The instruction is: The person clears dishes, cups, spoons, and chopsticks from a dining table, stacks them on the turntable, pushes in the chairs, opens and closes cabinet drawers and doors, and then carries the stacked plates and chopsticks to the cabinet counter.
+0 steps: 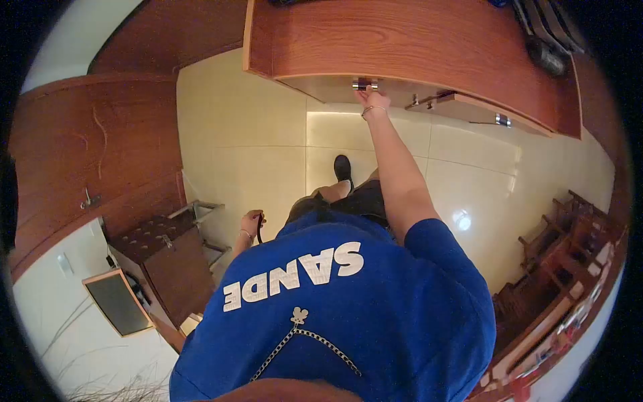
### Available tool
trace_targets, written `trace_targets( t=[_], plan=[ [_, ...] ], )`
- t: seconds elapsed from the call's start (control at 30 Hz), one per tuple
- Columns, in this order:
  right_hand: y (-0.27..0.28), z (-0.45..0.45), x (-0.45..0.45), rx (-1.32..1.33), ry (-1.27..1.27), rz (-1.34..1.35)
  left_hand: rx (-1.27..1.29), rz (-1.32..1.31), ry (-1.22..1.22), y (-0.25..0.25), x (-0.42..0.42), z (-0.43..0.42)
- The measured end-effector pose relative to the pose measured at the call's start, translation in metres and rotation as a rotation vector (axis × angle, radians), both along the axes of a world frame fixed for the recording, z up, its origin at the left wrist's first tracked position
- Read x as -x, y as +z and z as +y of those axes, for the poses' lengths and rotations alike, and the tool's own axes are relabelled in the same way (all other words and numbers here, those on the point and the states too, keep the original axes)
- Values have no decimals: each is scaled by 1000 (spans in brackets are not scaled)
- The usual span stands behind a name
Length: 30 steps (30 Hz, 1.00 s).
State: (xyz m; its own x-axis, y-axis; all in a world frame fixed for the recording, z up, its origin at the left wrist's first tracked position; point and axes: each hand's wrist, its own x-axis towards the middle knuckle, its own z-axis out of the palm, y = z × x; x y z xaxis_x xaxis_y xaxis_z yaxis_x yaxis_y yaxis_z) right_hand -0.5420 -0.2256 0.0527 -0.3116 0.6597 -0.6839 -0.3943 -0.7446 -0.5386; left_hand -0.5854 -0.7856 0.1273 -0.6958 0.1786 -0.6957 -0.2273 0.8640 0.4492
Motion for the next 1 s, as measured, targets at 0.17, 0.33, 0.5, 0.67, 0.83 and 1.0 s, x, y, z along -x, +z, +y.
trace_targets(
  t=[0.17,0.33,0.5,0.67,0.83,1.0],
  plan=[
    [17,-3,7,-28,2,-37,7,-72,-23,16,25,20],
    [11,-3,21,-14,-113,-129,19,-136,-186,-2,42,37],
    [10,-12,10,-61,-84,-86,-31,-119,-234,1,53,57],
    [27,-47,-16,-46,-64,-48,-49,-77,-288,-9,54,44],
    [41,-95,-58,-27,-6,-146,55,-147,-306,-23,53,23],
    [48,-107,-70,-55,-23,-138,85,-205,-343,-14,62,40]
  ],
)
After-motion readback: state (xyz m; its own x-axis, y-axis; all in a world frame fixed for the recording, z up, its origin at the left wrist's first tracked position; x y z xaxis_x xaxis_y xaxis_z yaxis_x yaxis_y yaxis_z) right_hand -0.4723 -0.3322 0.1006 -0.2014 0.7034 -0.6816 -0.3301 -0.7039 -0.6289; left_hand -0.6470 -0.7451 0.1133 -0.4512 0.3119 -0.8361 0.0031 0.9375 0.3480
